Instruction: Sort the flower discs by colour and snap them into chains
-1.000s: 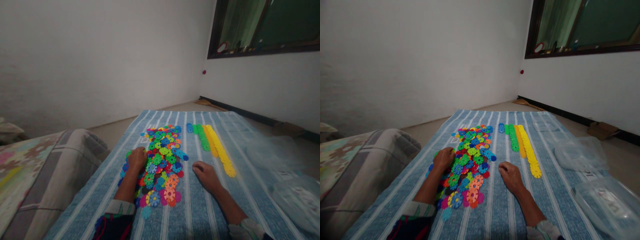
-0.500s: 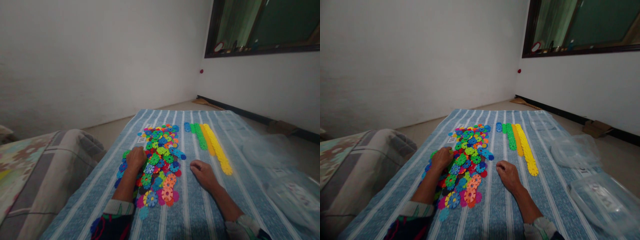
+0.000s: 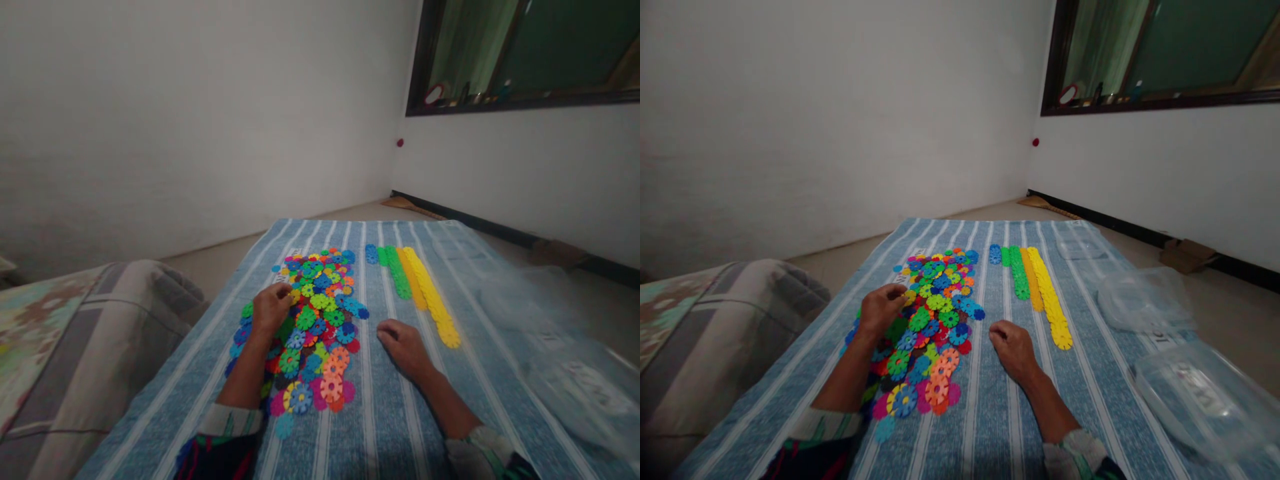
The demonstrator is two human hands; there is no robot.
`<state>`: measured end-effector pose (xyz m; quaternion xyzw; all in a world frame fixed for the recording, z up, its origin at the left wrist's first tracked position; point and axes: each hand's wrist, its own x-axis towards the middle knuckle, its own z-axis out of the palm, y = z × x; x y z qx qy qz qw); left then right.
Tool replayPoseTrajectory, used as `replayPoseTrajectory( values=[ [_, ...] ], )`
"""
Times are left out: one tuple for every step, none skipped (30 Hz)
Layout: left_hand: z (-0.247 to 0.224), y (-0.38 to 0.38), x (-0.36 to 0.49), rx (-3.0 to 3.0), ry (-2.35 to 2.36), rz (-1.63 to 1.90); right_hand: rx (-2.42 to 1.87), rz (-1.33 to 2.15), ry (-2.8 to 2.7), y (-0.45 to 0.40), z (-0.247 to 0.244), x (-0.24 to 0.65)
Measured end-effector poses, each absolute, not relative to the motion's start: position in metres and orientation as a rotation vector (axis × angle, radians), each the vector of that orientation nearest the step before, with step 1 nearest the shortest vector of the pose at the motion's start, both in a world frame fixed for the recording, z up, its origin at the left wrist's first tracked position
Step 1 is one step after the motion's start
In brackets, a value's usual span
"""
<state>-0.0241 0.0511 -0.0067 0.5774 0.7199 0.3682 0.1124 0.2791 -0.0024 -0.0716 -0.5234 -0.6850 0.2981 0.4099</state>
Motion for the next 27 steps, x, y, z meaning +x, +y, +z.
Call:
replayPoseTrajectory(
  values=[
    [-0.007, 0.051, -0.019, 1.637, 2.006, 1.186, -1.306, 0.756, -1.688, -0.003, -0.071, 0.278],
    [-0.007, 0.05, -0.012, 1.577, 1.893, 1.265, -1.298, 0.766, -1.639, -0.004, -0.07, 0.277],
    [-0.007, 0.048, -0.002, 1.52, 1.786, 1.317, -1.29, 0.784, -1.583, -0.005, -0.069, 0.275],
    [-0.007, 0.046, 0.009, 1.478, 1.688, 1.343, -1.28, 0.812, -1.52, -0.006, -0.068, 0.274],
    [-0.007, 0.043, 0.021, 1.456, 1.607, 1.344, -1.265, 0.853, -1.455, -0.007, -0.067, 0.272],
    [-0.007, 0.039, 0.034, 1.448, 1.544, 1.33, -1.24, 0.906, -1.391, -0.007, -0.067, 0.27],
    [-0.008, 0.035, 0.047, 1.455, 1.488, 1.298, -1.205, 0.965, -1.331, -0.008, -0.066, 0.268],
    [-0.009, 0.031, 0.06, 1.463, 1.438, 1.265, -1.169, 1.02, -1.276, -0.008, -0.066, 0.267],
    [-0.011, 0.026, 0.072, 1.47, 1.391, 1.234, -1.138, 1.066, -1.229, -0.008, -0.065, 0.267],
    [-0.013, 0.022, 0.082, 1.473, 1.348, 1.203, -1.118, 1.099, -1.194, -0.007, -0.065, 0.267],
    [-0.016, 0.017, 0.091, 1.474, 1.311, 1.178, -1.11, 1.123, -1.174, -0.007, -0.064, 0.268],
    [-0.019, 0.014, 0.099, 1.473, 1.282, 1.158, -1.11, 1.137, -1.167, -0.007, -0.063, 0.269],
    [-0.022, 0.011, 0.105, 1.474, 1.263, 1.144, -1.113, 1.149, -1.171, -0.006, -0.062, 0.271],
    [-0.026, 0.008, 0.109, 1.48, 1.255, 1.135, -1.114, 1.163, -1.182, -0.006, -0.061, 0.273],
    [-0.029, 0.006, 0.113, 1.489, 1.257, 1.131, -1.113, 1.18, -1.194, -0.006, -0.06, 0.275],
    [-0.031, 0.004, 0.116, 1.5, 1.264, 1.131, -1.112, 1.201, -1.205, -0.007, -0.059, 0.276],
    [-0.034, 0.002, 0.118, 1.512, 1.274, 1.13, -1.112, 1.219, -1.218, -0.007, -0.058, 0.277],
    [-0.036, 0.001, 0.12, 1.524, 1.282, 1.127, -1.116, 1.234, -1.237, -0.008, -0.057, 0.279],
    [-0.037, 0.0, 0.121, 1.533, 1.285, 1.121, -1.123, 1.243, -1.265, -0.009, -0.055, 0.28],
    [-0.038, -0.001, 0.122, 1.538, 1.282, 1.111, -1.138, 1.245, -1.301, -0.01, -0.053, 0.283],
    [-0.038, -0.002, 0.123, 1.545, 1.274, 1.101, -1.158, 1.239, -1.35, -0.011, -0.051, 0.287],
    [-0.038, -0.003, 0.124, 1.557, 1.268, 1.092, -1.185, 1.225, -1.405, -0.012, -0.047, 0.294],
    [-0.038, -0.004, 0.124, 1.574, 1.265, 1.088, -1.218, 1.196, -1.459, -0.013, -0.043, 0.302],
    [-0.039, -0.004, 0.124, 1.598, 1.267, 1.084, -1.258, 1.152, -1.514, -0.013, -0.039, 0.313],
    [-0.039, -0.004, 0.123, 1.625, 1.273, 1.081, -1.302, 1.09, -1.556, -0.014, -0.035, 0.326],
    [-0.04, -0.004, 0.123, 1.651, 1.282, 1.078, -1.358, 0.997, -1.576, -0.014, -0.031, 0.34],
    [-0.04, -0.004, 0.122, 1.674, 1.29, 1.075, -1.418, 0.892, -1.591, -0.014, -0.027, 0.356]
  ],
)
